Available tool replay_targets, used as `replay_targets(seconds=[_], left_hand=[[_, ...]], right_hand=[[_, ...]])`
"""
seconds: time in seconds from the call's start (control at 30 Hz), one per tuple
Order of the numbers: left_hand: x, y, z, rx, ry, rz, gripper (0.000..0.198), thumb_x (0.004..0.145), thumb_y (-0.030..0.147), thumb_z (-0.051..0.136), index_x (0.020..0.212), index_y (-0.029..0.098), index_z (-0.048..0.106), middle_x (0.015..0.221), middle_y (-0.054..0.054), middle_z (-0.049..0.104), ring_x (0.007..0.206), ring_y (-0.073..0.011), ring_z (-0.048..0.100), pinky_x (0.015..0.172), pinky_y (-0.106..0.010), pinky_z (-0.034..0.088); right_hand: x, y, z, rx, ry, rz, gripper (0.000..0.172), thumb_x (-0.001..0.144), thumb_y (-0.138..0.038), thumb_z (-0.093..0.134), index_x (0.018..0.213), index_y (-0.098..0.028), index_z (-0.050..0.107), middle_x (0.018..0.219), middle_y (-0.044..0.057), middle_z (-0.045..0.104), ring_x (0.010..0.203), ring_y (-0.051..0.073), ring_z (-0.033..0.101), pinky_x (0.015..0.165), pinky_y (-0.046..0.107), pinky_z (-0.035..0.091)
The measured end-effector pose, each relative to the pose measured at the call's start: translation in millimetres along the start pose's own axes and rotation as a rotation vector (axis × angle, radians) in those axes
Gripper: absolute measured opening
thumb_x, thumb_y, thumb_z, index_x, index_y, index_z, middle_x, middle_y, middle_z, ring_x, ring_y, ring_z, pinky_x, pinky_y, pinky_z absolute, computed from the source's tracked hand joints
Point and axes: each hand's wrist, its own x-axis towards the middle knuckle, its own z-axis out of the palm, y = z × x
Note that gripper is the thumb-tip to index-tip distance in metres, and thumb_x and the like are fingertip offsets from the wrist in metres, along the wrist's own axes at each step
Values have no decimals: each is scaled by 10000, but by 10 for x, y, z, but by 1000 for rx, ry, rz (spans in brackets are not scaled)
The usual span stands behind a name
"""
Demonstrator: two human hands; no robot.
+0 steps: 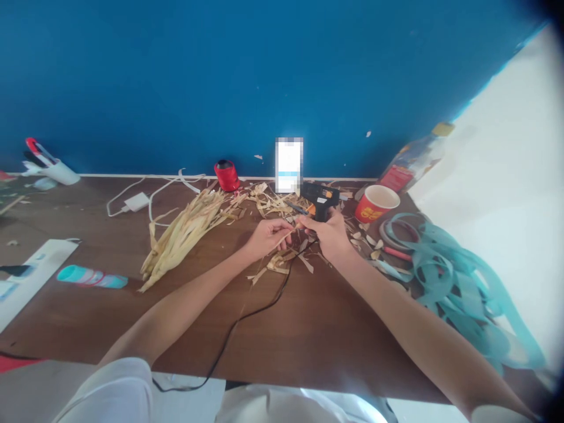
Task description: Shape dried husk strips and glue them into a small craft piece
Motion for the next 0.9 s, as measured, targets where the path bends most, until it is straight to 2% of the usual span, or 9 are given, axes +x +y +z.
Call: replay_targets(seconds=[0.13, 0.23, 0.3, 0.37, 0.43, 0.57, 0.73, 0.83, 0.9], left_hand=[[-14, -48, -11, 44, 27, -32, 214, 786, 307, 624, 808, 94, 617, 610, -19, 616, 430, -77, 537, 400, -179, 394], [-15, -51, -26, 14, 28, -14, 222, 781, 309, 635, 822, 91, 626, 657, -42, 643, 446, -77, 544, 407, -179, 396], [-5, -42, -39, -45, 43, 7, 239, 776, 323, 650, 842, 94, 627, 689, -51, 656, 473, -74, 551, 425, -176, 402], [8, -38, -49, -115, 69, 18, 251, 776, 333, 657, 864, 101, 623, 702, -49, 657, 496, -72, 554, 443, -172, 406], [19, -43, -57, -175, 74, 16, 259, 778, 344, 659, 878, 110, 612, 696, -39, 650, 502, -70, 551, 454, -171, 407], [23, -57, -60, -213, 47, 5, 272, 791, 369, 648, 885, 121, 585, 666, -23, 634, 485, -65, 537, 450, -166, 388], [13, -46, -58, -180, 42, 2, 297, 809, 400, 623, 935, 135, 576, 657, -11, 625, 472, -60, 524, 428, -156, 356], [10, -42, -59, -167, 30, 5, 318, 812, 406, 619, 982, 140, 579, 665, -7, 619, 481, -59, 525, 432, -155, 355], [12, -43, -61, -162, 29, 9, 320, 814, 407, 616, 991, 143, 576, 662, -2, 611, 485, -58, 524, 434, -153, 353]], right_hand=[[112, -270, -163, 61, 19, -118, 260, 612, -280, 790, 717, -177, 574, 671, 12, 662, 592, 127, 613, 497, 233, 467], [197, -496, -318, 42, 115, -264, 214, 659, -279, 758, 704, -171, 580, 706, 25, 659, 615, 119, 617, 495, 221, 462], [213, -539, -354, -25, 43, -205, 218, 647, -275, 763, 715, -162, 589, 698, 37, 661, 608, 132, 628, 482, 225, 463], [202, -474, -327, -93, -53, -107, 236, 631, -272, 768, 724, -158, 584, 682, 42, 664, 604, 153, 643, 472, 234, 469], [187, -349, -270, -171, -83, -31, 264, 618, -279, 775, 745, -157, 579, 665, 41, 663, 598, 176, 653, 466, 252, 481], [204, -154, -226, -268, -66, -56, 287, 638, -315, 753, 799, -163, 570, 710, 54, 677, 615, 206, 663, 465, 280, 487], [315, -120, -357, -375, 106, -193, 277, 695, -373, 683, 855, -179, 568, 762, 58, 660, 669, 213, 647, 582, 346, 519], [381, -102, -447, -551, 243, -278, 307, 690, -416, 673, 859, -182, 568, 776, 54, 624, 715, 219, 605, 679, 393, 501], [405, -83, -477, -645, 275, -334, 317, 681, -425, 675, 851, -182, 563, 830, 60, 604, 779, 227, 584, 748, 414, 482]])
